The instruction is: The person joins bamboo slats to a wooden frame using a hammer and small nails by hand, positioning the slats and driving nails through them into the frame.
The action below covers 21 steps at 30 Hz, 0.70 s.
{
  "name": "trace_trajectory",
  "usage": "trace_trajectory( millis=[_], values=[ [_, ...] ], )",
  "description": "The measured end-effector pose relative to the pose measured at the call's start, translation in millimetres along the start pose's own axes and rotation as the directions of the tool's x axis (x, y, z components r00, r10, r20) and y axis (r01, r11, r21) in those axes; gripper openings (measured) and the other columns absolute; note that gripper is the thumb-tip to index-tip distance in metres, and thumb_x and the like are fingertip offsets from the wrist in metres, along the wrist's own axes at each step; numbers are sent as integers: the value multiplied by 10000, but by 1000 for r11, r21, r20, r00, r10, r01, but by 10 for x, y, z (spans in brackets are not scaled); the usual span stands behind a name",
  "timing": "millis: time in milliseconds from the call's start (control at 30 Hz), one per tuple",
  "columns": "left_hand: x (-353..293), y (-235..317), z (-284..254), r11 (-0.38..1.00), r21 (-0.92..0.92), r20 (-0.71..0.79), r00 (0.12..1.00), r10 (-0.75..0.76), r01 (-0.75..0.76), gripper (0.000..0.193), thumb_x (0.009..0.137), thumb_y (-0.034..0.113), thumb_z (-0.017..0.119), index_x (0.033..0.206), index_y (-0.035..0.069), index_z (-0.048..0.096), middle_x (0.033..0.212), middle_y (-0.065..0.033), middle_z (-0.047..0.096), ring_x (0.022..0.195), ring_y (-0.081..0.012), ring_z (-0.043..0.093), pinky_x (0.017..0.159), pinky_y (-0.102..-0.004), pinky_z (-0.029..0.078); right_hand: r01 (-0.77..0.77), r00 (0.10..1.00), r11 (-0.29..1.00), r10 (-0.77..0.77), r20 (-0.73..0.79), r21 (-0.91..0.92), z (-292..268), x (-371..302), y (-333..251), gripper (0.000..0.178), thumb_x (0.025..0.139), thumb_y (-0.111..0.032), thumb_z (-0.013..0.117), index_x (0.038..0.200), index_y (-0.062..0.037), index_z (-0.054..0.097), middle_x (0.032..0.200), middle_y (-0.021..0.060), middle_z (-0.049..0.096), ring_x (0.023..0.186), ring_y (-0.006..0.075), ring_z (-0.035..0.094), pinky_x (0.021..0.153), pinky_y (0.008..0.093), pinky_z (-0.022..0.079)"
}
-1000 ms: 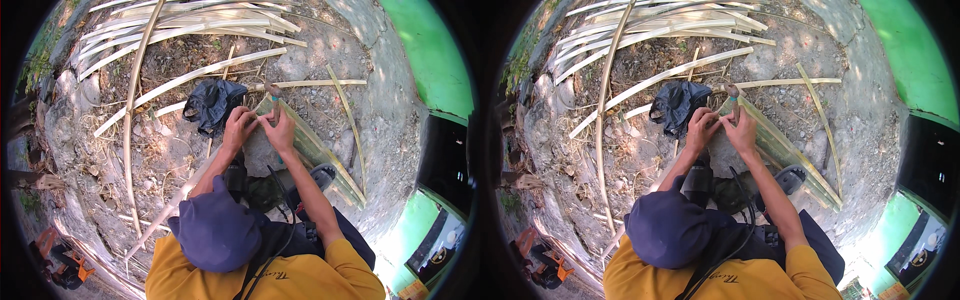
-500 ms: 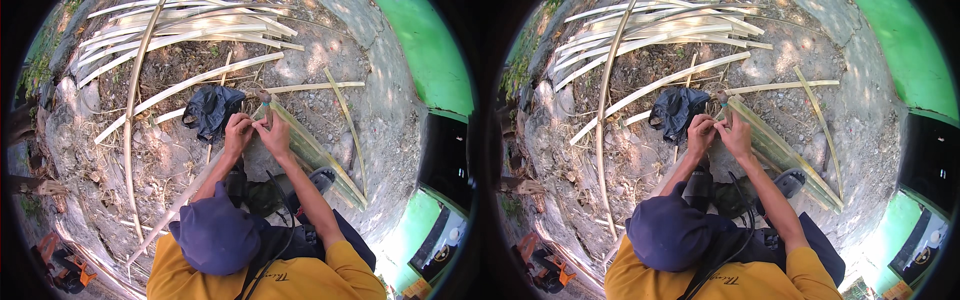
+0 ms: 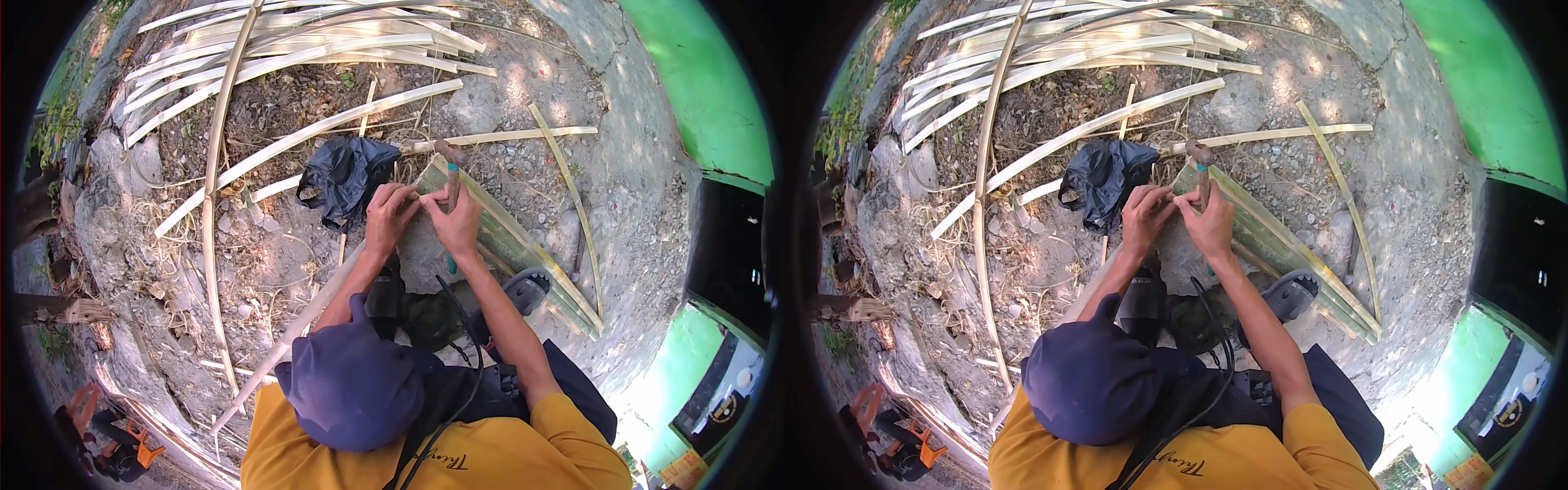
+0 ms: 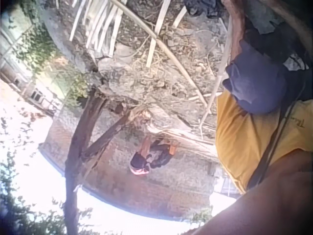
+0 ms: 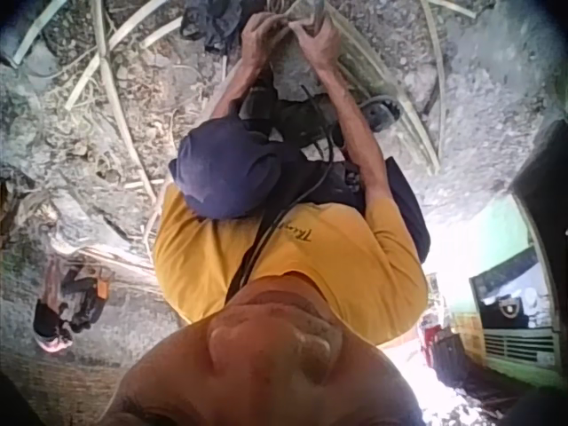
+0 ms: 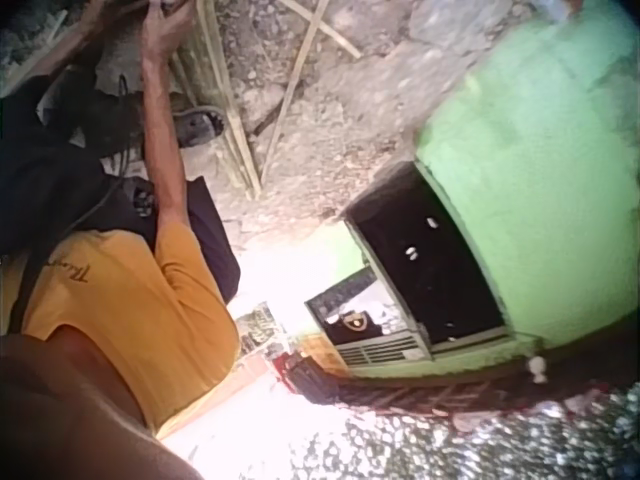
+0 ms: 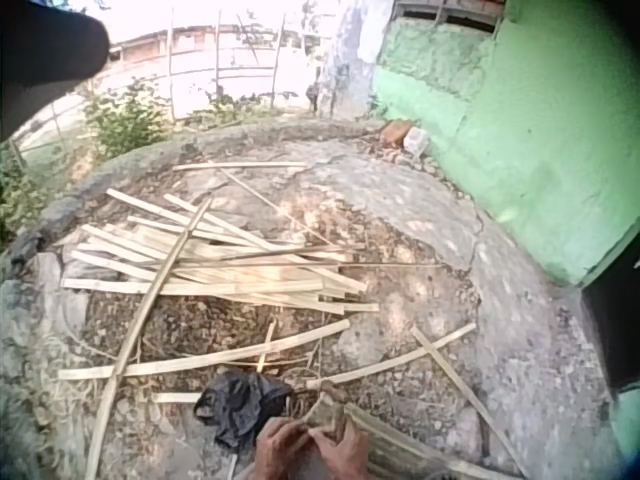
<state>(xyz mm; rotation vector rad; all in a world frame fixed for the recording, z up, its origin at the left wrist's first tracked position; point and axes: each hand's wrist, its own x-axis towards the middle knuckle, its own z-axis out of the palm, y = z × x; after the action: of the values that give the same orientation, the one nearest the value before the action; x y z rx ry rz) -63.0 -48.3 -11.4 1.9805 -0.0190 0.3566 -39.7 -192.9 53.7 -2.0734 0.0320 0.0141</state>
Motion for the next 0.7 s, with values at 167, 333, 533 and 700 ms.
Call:
trace_trajectory(
  millis=[167,333,533,700],
  values=[
    [1,27,-9,996,-17,25,996,-89,89,426,777,70,881,1168,60,711,951,-89,678,823,-249,635,724,-378,546,12,1000,1000,-11,10,-23,6,15,14,281,845,-63,841,932,-19,577,818,122,771,733,254,777,677,368,602],
    [3,47,-17,992,-25,36,992,-121,122,413,779,51,870,1155,58,699,950,-90,672,835,-259,630,742,-379,541,36,999,998,-34,28,-47,10,18,7,283,841,-59,838,941,-18,577,807,118,768,734,261,775,668,373,593],
    [15,56,-17,999,-14,-7,1000,29,-29,316,760,12,852,1049,40,728,984,-87,705,911,-277,654,775,-382,554,62,996,996,-58,62,-63,3,24,12,290,856,-76,829,981,-8,577,806,122,768,737,286,772,673,394,591],
    [-11,8,-10,999,-45,13,1000,-25,26,240,734,-4,850,948,35,748,953,-87,717,890,-269,661,766,-381,556,80,993,995,-74,97,-65,12,4,-17,312,869,-96,825,1032,7,579,815,132,771,746,304,771,690,418,595]
  ],
)
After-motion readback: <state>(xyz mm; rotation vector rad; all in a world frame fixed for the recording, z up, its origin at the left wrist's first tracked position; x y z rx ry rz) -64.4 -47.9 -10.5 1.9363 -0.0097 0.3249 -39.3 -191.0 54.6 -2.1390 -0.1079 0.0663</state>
